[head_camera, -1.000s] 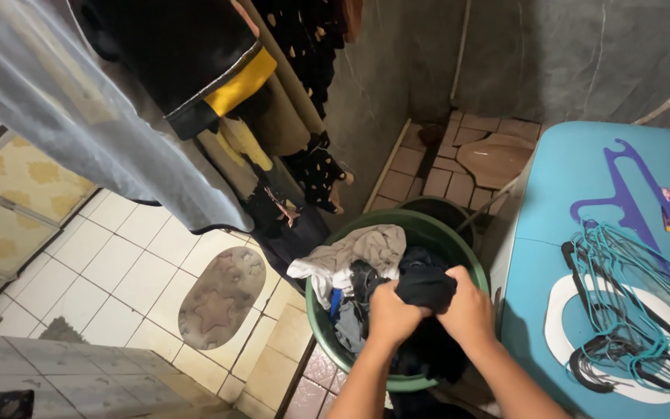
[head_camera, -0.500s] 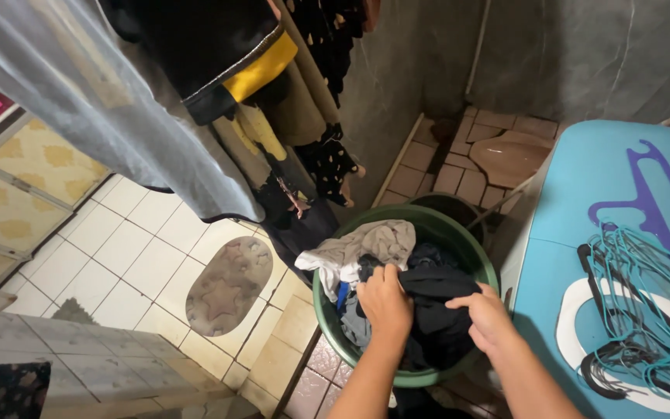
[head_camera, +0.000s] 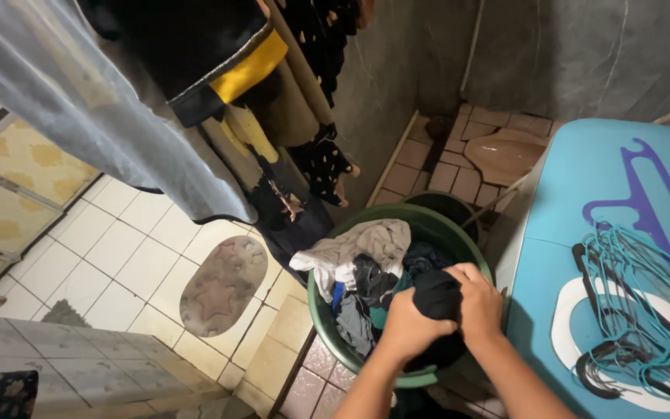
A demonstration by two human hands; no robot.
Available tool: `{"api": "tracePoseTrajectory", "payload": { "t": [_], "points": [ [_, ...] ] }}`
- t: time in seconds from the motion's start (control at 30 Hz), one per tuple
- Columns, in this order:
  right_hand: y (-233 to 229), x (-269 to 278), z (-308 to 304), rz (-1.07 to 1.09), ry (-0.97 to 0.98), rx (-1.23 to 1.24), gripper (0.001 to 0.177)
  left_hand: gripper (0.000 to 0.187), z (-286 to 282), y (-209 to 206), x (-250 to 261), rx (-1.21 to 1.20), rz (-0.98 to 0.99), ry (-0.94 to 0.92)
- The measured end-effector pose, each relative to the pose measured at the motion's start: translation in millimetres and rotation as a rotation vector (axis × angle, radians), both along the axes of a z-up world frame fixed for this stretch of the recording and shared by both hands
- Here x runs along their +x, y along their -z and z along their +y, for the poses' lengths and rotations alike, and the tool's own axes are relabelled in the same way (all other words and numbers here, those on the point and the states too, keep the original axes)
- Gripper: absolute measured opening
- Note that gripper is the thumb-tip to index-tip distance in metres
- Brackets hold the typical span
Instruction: Hanging clothes from a bucket onto plastic hangers.
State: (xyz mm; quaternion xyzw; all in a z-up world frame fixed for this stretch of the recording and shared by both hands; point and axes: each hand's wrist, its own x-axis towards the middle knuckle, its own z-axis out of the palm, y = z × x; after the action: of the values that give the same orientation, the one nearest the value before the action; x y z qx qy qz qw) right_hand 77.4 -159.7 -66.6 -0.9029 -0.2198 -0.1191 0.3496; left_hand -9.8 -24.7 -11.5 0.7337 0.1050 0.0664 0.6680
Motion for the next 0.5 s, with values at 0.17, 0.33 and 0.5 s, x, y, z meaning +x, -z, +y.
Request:
{"api": "tracePoseTrajectory", "payload": {
  "t": [0.17,0.33,0.5],
  "points": [
    [-10,-3,-3,0.355,0.006,0.052,0.038,0.04,10,0,10,0.692,0.324,-0.302],
    [-26,-16,-1,1.303,-0.387,0.772,0.057,0.042,28,40,14,0.81,-0.018,-0.593],
    [-32,0,16,0.676,-0.09,0.05,0.053,0.02,30,23,20,0.592,0.236,-0.356]
  ]
}}
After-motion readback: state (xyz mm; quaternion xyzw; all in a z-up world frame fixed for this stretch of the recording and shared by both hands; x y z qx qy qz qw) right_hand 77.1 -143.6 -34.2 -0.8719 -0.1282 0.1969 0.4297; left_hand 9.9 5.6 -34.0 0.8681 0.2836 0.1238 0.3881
